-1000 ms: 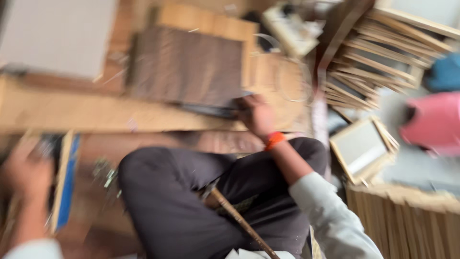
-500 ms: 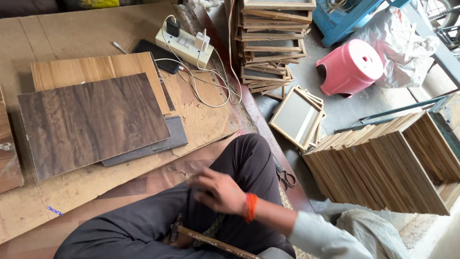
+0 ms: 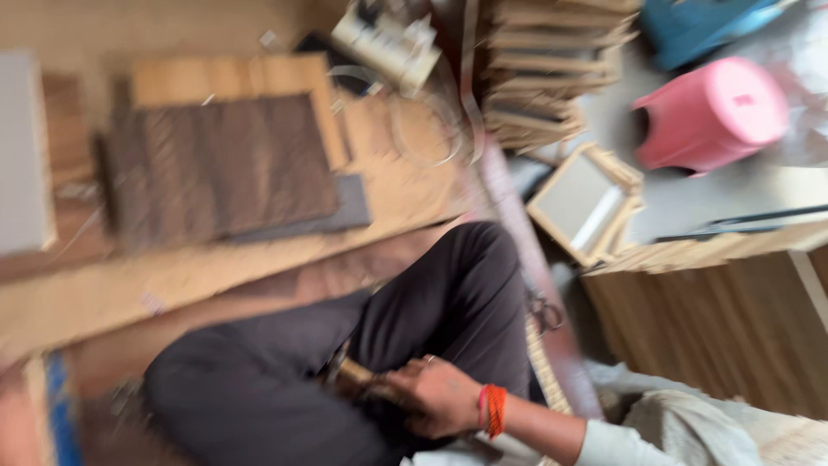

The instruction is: The person sits on the floor and assembles picture frames by attaching wooden backing boards to frames using a hammer and nails. The person repeatedly picks up a frame, places a backing board, hammers nails, and sets the finished unit aside.

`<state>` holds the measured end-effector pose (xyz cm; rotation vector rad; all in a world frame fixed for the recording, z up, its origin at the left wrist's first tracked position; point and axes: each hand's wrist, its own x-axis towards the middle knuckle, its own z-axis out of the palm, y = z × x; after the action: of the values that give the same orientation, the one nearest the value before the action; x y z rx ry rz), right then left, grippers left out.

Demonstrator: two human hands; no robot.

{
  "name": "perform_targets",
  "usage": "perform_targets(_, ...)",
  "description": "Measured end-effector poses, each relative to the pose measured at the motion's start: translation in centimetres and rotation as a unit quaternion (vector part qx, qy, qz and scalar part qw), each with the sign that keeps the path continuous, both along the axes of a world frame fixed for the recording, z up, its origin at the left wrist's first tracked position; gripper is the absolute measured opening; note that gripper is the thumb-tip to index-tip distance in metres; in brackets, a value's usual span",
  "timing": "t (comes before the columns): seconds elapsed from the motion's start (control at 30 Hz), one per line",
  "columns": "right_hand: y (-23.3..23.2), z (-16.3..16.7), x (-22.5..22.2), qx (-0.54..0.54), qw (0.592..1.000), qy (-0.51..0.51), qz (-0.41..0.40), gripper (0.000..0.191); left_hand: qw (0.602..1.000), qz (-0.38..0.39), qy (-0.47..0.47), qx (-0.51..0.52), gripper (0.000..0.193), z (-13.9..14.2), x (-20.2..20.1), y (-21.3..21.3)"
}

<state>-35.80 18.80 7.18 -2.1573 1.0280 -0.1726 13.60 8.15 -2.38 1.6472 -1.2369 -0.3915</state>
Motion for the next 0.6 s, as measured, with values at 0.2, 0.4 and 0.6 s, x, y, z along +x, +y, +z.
perform_targets(0.2,0.1,0.4,0.0,0.245,0.927,-0.216,-0.187,0.073,0.970,-0.193,-0.063,-0.135,0.021,2.8,-12.5,-6.1)
perform_targets(0.4,-0.6,0.6,-2.4,-0.017,0.957,-0.171,-0.234,0.069,0.961,-0.264,-0.074,-0.027,0.008,2.8,-25.9,-12.1)
perform_targets(0.6,-2.5,-0.2,-2.7,-0.112,0.940,-0.041,-0.320,0.055,0.955,-0.265,-0.130,-0.008,0.015,0.0,-28.1,-13.2)
